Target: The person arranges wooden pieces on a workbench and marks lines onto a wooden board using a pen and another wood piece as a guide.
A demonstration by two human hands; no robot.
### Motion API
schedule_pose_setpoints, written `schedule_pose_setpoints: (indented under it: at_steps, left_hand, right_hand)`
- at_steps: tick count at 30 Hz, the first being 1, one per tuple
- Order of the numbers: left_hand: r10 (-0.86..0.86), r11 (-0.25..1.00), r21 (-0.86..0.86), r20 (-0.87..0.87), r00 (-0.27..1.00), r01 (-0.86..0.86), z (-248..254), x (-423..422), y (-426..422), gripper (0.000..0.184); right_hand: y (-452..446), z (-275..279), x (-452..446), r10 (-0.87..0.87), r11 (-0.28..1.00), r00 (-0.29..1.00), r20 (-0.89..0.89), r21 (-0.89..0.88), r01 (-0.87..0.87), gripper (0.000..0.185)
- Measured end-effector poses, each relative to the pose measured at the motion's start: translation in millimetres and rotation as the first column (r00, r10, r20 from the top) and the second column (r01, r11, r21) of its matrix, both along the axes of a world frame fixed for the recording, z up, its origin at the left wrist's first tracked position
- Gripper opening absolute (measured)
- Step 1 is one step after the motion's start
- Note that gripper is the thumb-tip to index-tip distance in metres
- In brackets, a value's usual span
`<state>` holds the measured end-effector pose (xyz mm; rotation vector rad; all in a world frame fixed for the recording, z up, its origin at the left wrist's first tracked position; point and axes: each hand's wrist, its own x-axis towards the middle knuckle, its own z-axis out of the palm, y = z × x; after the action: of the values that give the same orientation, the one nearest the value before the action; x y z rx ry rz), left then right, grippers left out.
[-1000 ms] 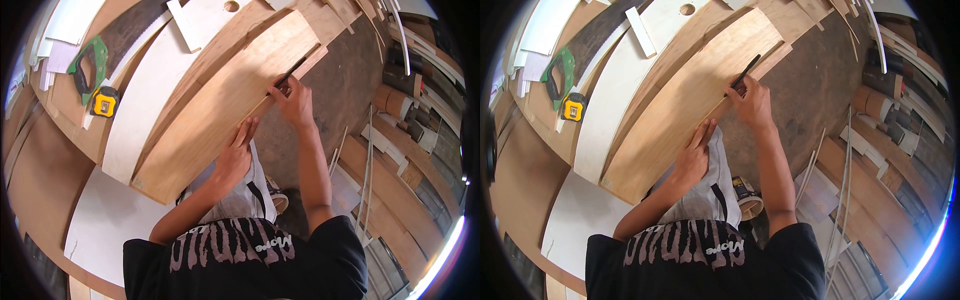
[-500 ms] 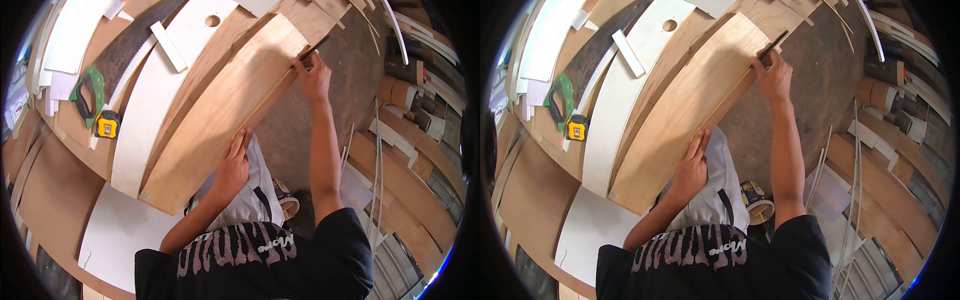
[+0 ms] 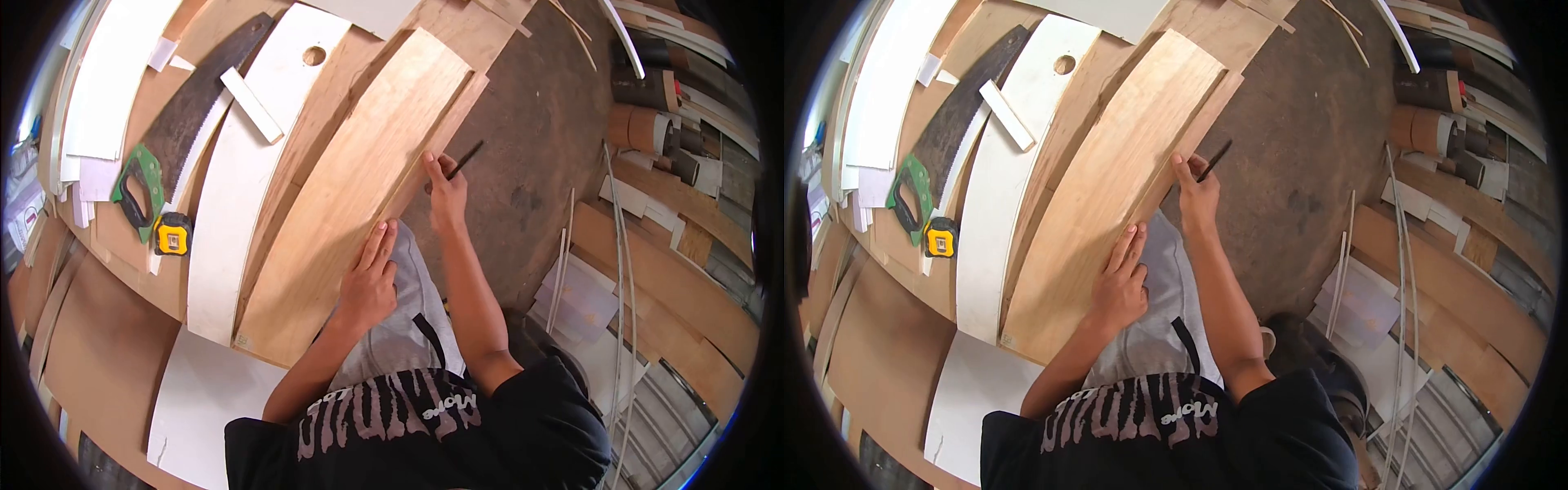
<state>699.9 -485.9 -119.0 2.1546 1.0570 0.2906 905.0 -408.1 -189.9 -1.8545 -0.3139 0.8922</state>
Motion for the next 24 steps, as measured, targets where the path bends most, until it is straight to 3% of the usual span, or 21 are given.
schedule_pose_setpoints:
  at_steps: [1,4,6,8,10,14,16,20,24]
  left_hand:
    - [-0.007,1.0,0.002,-0.001,1.0,0.007,1,-3,1,0.012]
    - [-0.132,0.99,-0.038,0.055,0.99,0.134,3,-15,2,0.011]
    - [-0.029,0.998,-0.05,0.224,0.974,0.041,2,-27,-4,0.016]
    - [0.039,0.999,-0.035,0.21,0.977,-0.032,4,-40,-10,0.023]
    - [0.108,0.994,-0.026,0.198,0.974,-0.105,1,-45,-11,0.03]
    - [0.146,0.989,0.003,0.173,0.974,-0.149,-11,-48,-3,0.049]
    - [0.187,0.982,0.003,0.181,0.966,-0.191,-11,-47,-1,0.049]
    - [0.186,0.979,0.035,0.219,0.958,-0.199,-18,-60,-8,0.048]
    - [0.186,0.979,0.041,0.242,0.952,-0.201,-18,-75,-17,0.047]
  right_hand:
    - [-2,0,-3,0.005,1.0,0.996,-0.085,0.007,-0.005,0.026]
    - [-11,12,-2,-0.079,0.996,0.989,-0.124,0.04,0.084,0.029]
    - [-24,13,9,-0.071,0.994,0.986,-0.152,0.074,0.083,0.031]
    - [-29,7,13,-0.057,0.992,0.982,-0.179,0.105,0.076,0.034]
    - [-21,5,2,0.051,0.998,0.995,0.085,0.033,-0.054,0.043]
    - [-2,20,-22,0.109,0.99,0.981,0.16,-0.106,-0.093,0.044]
    - [-8,18,-20,0.033,0.997,0.999,0.04,-0.071,-0.03,0.044]
    - [-25,25,-15,0.019,0.998,0.999,0.041,-0.056,-0.017,0.04]
    - [-46,44,-11,0.032,0.999,0.992,-0.125,0.032,-0.028,0.03]
